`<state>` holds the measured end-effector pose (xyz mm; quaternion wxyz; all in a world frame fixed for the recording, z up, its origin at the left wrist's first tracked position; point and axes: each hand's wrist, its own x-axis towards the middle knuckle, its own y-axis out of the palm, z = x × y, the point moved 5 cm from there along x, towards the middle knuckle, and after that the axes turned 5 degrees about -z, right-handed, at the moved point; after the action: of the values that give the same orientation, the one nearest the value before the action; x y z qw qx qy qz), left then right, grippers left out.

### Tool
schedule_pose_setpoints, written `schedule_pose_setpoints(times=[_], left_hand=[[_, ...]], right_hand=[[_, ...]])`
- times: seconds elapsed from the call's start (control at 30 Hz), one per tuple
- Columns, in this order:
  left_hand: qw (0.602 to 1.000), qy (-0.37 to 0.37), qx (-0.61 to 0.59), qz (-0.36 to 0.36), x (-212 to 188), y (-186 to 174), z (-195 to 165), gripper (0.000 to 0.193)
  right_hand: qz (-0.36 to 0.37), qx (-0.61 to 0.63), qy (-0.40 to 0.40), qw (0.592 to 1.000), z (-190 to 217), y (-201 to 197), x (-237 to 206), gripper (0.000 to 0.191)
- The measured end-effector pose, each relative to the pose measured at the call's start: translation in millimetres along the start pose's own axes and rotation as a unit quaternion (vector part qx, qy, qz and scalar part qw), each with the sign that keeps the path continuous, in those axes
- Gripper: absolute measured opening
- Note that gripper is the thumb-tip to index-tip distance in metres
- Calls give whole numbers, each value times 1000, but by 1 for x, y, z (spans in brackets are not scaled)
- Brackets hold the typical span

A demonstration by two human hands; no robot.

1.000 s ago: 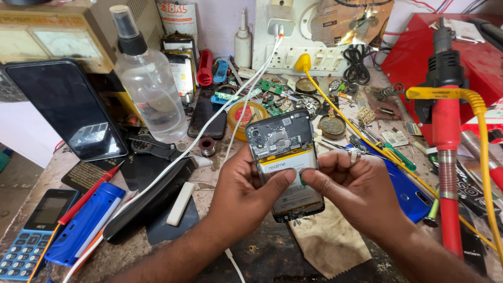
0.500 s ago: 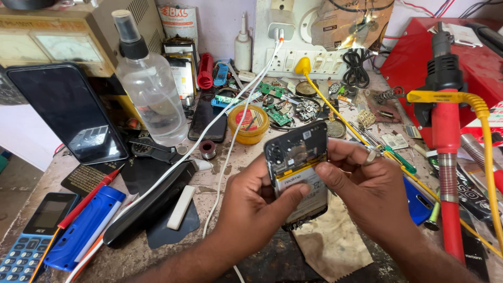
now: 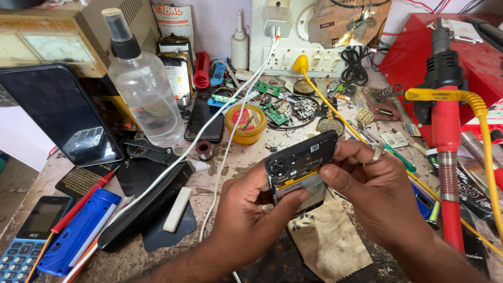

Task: The person removes a smartphone battery from its packaging and inserts it into a disassembled smartphone. They then press the power button to turn the device on and swipe the screen to unlock it, confirming the phone is operational.

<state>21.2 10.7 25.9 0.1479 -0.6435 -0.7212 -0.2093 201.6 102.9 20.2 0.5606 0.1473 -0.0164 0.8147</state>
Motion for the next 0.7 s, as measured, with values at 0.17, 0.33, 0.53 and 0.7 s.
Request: schedule_pose_setpoints(times=[0.17,0.33,0.53,0.7], left_hand=[[1000,20,2,3,1,-1,-1,31],[999,24,25,7,2,-1,-4,32],[992,70,90,45,5,-5,-16,30],[993,28,90,77,4,-3,-14,33]], right_hand=[[17,5,-8,1000,0,-1,-1,21],[18,27,-10,999,4,1,-2,23],[58,-90,-6,994,18,-3,0,16],[77,-82,-10,994,22,-6,-3,14]])
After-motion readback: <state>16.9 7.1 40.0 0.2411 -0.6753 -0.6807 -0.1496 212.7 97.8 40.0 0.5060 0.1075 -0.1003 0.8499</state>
